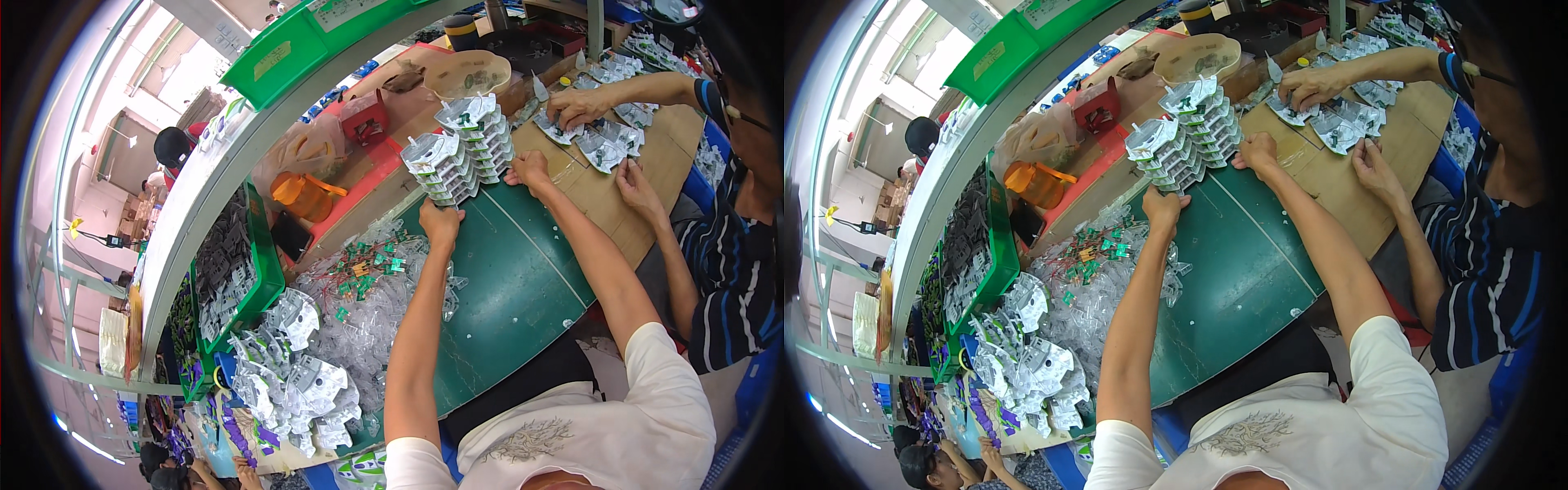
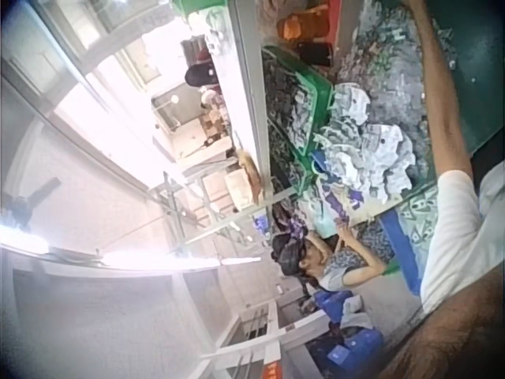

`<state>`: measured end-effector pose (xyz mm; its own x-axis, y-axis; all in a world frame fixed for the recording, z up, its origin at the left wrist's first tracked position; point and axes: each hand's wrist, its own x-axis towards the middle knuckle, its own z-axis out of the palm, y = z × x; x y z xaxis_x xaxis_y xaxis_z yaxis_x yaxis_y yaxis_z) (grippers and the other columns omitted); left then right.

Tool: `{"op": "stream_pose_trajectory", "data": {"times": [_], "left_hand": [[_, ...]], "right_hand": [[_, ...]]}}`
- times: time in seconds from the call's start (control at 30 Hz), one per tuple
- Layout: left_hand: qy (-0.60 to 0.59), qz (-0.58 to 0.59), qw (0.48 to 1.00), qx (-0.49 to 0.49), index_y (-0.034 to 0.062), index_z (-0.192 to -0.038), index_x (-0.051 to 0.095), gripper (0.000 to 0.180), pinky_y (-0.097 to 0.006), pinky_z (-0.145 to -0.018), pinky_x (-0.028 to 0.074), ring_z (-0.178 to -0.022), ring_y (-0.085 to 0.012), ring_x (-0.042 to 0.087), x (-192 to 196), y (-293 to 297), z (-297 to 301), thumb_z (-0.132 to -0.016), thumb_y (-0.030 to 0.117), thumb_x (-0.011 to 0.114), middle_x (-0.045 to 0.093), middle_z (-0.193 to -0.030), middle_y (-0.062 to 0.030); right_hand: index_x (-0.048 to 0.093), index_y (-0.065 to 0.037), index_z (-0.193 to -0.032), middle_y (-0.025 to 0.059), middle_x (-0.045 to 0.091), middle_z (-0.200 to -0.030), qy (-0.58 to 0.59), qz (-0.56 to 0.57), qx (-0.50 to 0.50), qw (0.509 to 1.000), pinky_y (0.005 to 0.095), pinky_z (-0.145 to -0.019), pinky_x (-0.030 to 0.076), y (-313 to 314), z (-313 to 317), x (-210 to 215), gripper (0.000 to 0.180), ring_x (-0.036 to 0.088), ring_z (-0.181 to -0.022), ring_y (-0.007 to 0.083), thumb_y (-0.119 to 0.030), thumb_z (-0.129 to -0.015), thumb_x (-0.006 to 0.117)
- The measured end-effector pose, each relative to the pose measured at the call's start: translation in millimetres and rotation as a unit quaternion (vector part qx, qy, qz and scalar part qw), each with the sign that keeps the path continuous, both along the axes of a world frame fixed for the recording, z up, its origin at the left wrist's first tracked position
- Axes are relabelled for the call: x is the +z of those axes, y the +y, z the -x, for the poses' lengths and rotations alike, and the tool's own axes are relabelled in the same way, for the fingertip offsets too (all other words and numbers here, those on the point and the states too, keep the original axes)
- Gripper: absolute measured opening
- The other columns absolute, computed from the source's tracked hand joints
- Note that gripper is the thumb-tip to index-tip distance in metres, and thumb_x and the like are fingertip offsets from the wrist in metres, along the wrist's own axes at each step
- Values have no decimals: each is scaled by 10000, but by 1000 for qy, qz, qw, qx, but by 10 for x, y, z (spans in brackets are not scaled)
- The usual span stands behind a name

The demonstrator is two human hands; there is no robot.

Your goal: The person assembles electronic toy components by hand, inserting wired circuit pieces into plastic housing parts and stacking the assembled units on the workbench.

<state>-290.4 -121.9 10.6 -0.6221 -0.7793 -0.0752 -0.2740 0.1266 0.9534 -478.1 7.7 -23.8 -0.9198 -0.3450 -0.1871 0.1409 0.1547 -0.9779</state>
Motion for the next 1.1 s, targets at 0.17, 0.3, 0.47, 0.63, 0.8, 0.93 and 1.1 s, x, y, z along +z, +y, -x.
{"op": "stream_pose_trajectory", "data": {"times": [0.17,0.3,0.47,0.63,0.8,0.93,1.1], "left_hand": [[45,-17,999,16,-107,-1100,590,329,-350,-575,595,-650,-292,735,-74,-23,58,-778,-127,529,711,-924,-204],[52,-31,998,22,-87,-1137,584,363,-364,-582,592,-658,-289,734,-194,-90,34,-779,-121,533,707,-939,-210],[121,-43,992,16,-76,-1332,440,469,-372,-563,570,-713,-290,723,-316,19,-7,-875,-29,533,645,-1086,-269],[77,-1,997,-23,-28,-1542,193,652,-315,-749,580,-927,-239,712,-224,462,-546,-969,2,502,641,-1180,-238],[188,-15,980,-59,0,-1522,293,586,-307,-836,558,-1048,-227,679,-27,1201,-1864,-987,15,531,495,-1423,-199],[127,-54,989,-53,-9,-1474,392,540,-296,-848,553,-1067,-207,668,-98,1477,-2567,-972,17,589,511,-1405,-174],[144,-55,987,50,-38,-1323,567,396,-263,-762,557,-955,-163,679,-242,1563,-3179,-952,73,651,604,-1289,-139]], "right_hand": [[659,107,-872,195,700,-777,-25,48,-26,998,334,-506,597,34,5,-16,145,716,-604,263,11,-901,555],[647,102,-930,192,702,-828,-56,59,-2,997,325,-535,603,56,-29,-67,158,721,-641,258,-15,-921,541],[646,87,-1035,164,706,-867,30,55,18,998,292,-599,597,294,-214,-122,220,712,-682,203,-79,-965,519],[678,15,-1136,101,715,-871,202,4,82,976,261,-620,575,442,-927,162,240,695,-704,137,-102,-951,580],[717,-39,-1029,81,716,-826,282,27,288,915,302,-615,538,-226,-1737,502,168,686,-708,152,-137,-897,681],[739,-81,-973,169,718,-899,429,-53,359,827,444,-720,543,-1173,-2046,635,166,693,-827,369,-159,-837,685],[750,-50,-907,197,713,-891,482,-186,384,766,484,-791,549,-1778,-1968,450,153,688,-898,390,-126,-802,668]]}}
